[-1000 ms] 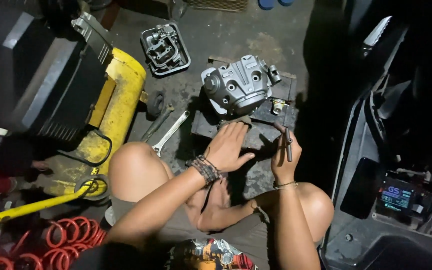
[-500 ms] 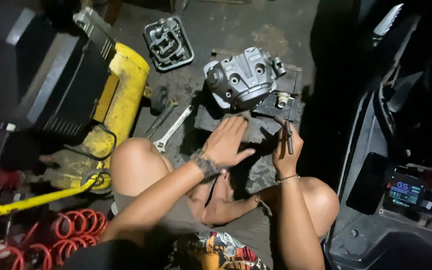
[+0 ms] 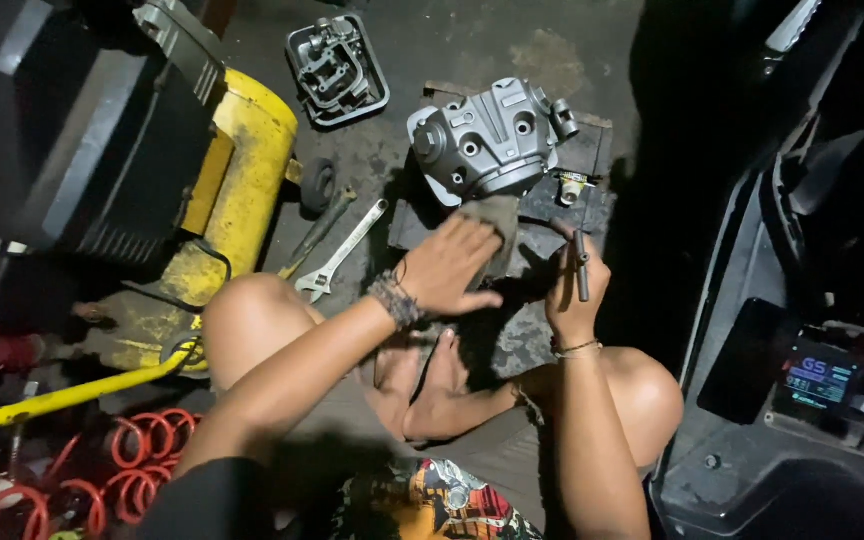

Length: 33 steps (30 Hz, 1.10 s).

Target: Repairing and cleaning a motorcycle engine cylinder head using tools and a cloth

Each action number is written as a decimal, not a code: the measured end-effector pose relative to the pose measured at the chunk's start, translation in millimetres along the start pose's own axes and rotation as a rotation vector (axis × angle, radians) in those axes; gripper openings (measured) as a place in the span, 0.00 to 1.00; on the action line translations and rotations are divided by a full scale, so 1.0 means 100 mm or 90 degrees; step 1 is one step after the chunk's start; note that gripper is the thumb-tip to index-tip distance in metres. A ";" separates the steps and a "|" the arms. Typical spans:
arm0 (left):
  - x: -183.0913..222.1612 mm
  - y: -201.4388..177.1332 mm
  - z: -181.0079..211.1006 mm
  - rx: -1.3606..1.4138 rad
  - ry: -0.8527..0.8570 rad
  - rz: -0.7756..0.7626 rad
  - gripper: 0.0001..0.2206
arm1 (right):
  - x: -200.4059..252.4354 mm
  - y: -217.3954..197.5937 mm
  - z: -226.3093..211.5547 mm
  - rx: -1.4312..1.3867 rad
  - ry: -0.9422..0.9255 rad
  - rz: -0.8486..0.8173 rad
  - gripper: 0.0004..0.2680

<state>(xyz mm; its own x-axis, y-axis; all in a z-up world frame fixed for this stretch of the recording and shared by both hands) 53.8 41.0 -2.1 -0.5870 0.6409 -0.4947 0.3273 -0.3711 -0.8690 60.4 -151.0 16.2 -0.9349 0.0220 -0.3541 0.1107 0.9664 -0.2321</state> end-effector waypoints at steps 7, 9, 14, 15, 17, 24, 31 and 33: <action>-0.50 0.28 0.00 -0.035 0.030 0.108 0.32 | -0.01 -0.06 0.00 0.082 -0.002 0.011 0.17; -0.70 0.23 -0.02 -0.099 0.012 0.088 0.35 | -0.03 -0.09 0.02 0.086 0.003 0.021 0.16; -0.51 -0.18 -0.12 -0.087 0.087 0.077 0.32 | -0.07 -0.07 -0.03 0.078 0.007 0.031 0.17; -0.43 -0.26 -0.11 -0.060 0.125 0.072 0.30 | -0.03 -0.06 -0.06 0.101 0.005 0.032 0.17; -0.64 -0.30 -0.13 -0.068 0.152 0.083 0.29 | -0.05 -0.05 -0.03 0.089 0.000 0.035 0.17; -0.92 -0.10 -0.15 -0.011 0.194 0.170 0.26 | -0.04 -0.30 0.04 0.245 -0.061 0.115 0.18; -0.28 -0.23 -0.17 -0.043 0.160 0.124 0.25 | -0.02 -0.31 0.12 -0.066 0.166 0.296 0.21; -0.34 -0.17 -0.16 -0.086 0.150 0.130 0.25 | -0.02 -0.27 0.14 -0.072 0.154 0.296 0.22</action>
<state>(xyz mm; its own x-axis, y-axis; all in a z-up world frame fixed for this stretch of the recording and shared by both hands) 80.0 36.2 29.7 -0.3167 0.7063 -0.6331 0.5254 -0.4250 -0.7371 64.1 -180.2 10.6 -0.8483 0.5001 -0.1740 0.5072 0.8618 0.0040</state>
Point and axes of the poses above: each hand's wrist, its own x-axis away from the middle knuckle, its own y-axis out of the palm, z = x × y, the point moved 5 cm from there along -x, towards the middle knuckle, and after that the axes turned 2 degrees about -x, right-handed, at the moved point
